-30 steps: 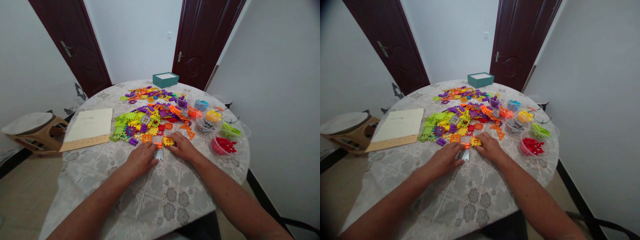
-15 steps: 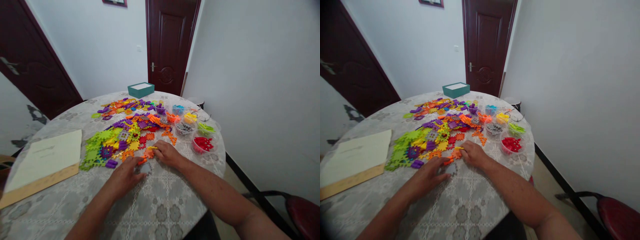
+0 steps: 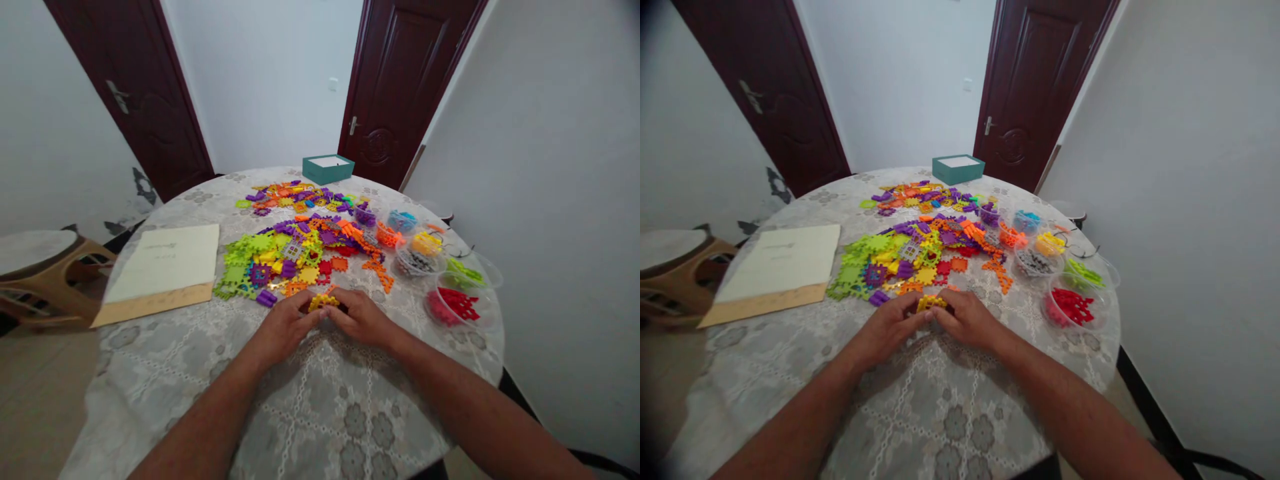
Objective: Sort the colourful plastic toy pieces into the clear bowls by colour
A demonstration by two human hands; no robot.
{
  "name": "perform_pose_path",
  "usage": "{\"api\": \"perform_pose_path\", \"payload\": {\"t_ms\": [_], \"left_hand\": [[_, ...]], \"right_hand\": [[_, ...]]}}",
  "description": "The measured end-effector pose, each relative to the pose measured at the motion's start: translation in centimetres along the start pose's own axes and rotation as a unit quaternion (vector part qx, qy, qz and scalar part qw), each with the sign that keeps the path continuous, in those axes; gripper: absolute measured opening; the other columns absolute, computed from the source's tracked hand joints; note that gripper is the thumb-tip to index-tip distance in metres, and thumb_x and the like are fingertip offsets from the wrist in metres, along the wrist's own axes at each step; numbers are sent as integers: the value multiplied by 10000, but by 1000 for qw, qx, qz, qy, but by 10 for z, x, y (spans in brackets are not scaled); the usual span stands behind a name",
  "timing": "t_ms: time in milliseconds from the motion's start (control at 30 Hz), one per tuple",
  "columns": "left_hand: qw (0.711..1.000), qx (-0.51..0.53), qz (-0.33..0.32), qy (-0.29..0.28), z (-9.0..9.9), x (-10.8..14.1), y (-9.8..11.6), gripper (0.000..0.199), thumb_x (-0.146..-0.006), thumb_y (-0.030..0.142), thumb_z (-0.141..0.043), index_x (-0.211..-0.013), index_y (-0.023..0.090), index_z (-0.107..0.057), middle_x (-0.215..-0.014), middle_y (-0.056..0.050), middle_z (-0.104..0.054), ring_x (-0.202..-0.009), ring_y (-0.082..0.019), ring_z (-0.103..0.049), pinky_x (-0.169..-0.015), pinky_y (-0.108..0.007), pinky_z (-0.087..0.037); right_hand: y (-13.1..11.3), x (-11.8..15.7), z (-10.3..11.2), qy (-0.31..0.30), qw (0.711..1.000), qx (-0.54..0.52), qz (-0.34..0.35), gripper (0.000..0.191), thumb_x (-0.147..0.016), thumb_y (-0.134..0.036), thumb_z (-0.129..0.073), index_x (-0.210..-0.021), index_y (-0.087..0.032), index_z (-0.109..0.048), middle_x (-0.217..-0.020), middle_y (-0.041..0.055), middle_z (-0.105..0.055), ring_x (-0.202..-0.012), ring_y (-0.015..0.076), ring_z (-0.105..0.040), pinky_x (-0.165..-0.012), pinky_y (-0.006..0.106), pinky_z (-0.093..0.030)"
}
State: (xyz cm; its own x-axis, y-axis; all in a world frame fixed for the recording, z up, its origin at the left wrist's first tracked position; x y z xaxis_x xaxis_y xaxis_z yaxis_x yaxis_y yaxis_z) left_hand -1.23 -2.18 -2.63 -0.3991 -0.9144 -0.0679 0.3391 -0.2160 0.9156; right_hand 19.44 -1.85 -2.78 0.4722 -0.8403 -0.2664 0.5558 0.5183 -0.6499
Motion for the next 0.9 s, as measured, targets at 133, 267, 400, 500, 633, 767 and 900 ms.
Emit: {"api": "perform_pose_path", "payload": {"t_ms": [133, 267, 400, 500, 633, 767, 900], "left_hand": [[992, 80, 56, 78, 9, -1, -3, 305, -920, 489, -613, -852, 194, -658, -815, -2, -633, -718, -169, -608, -622, -283, -534], [962, 187, 106, 170, 17, -3, -7, 242, -861, 426, -688, -883, 187, -657, -906, -31, -697, -788, -190, -690, -678, -325, -618], [940, 246, 129, 198, 22, -3, -9, 218, -836, 332, -724, -988, 199, -644, -895, -41, -720, -789, -204, -734, -695, -360, -649], [929, 262, 134, 223, 25, -2, -12, 360, -831, 277, -726, -1174, 222, -629, -958, -55, -738, -801, -212, -752, -684, -367, -657], [918, 278, 141, 245, 24, -4, -14, 328, -834, 189, -681, -1161, 202, -655, -1012, -81, -731, -871, -211, -754, -733, -345, -661], [898, 327, 162, 247, 20, -7, -15, 318, -827, 114, -632, -1134, 193, -643, -1060, -102, -726, -902, -200, -751, -781, -339, -655], [880, 356, 174, 262, 18, -7, -17, 397, -782, 87, -651, -1166, 188, -624, -1116, -110, -709, -976, -202, -735, -796, -311, -643]], "right_hand": [[1, -24, 3, 28, 999, -4, 17, 206, -1042, -309, -487, -1000, -197, -655, -895, 26, -665, -821, 166, -610, -738, 268, -444], [11, -54, -4, 36, 985, 167, 0, 261, -1015, -270, -525, -1215, -186, -670, -1208, 117, -660, -1075, 226, -627, -914, 328, -482], [11, -69, -21, -13, 958, 278, -62, 332, -1001, -397, -583, -1273, -226, -669, -1295, 123, -615, -1084, 246, -629, -865, 330, -508], [10, -68, -26, -9, 948, 303, -98, 348, -988, -421, -598, -1270, -229, -664, -1275, 123, -607, -1077, 246, -631, -842, 320, -505], [19, -61, -24, 20, 945, 311, -99, 297, -1009, -369, -542, -1230, -214, -665, -1222, 114, -627, -1042, 228, -632, -821, 299, -482], [34, -57, -21, 55, 942, 318, -95, 264, -1044, -300, -449, -1143, -191, -668, -1098, 92, -676, -969, 203, -628, -794, 276, -438], [46, -58, -15, 99, 940, 307, -109, 254, -1031, -254, -422, -916, -185, -638, -876, 67, -668, -802, 185, -586, -699, 276, -372]]}}
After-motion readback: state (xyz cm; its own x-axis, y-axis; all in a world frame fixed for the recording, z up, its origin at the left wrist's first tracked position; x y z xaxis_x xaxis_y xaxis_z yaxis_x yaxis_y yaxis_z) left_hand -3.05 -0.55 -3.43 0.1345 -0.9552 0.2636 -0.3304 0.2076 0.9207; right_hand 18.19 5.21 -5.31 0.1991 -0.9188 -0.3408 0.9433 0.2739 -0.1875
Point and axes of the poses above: each hand's wrist, its own x-axis away from the middle knuckle, its own z-axis out of the back of the hand, y = z × x, the point moved 1 cm from there along -x, towards the middle knuckle
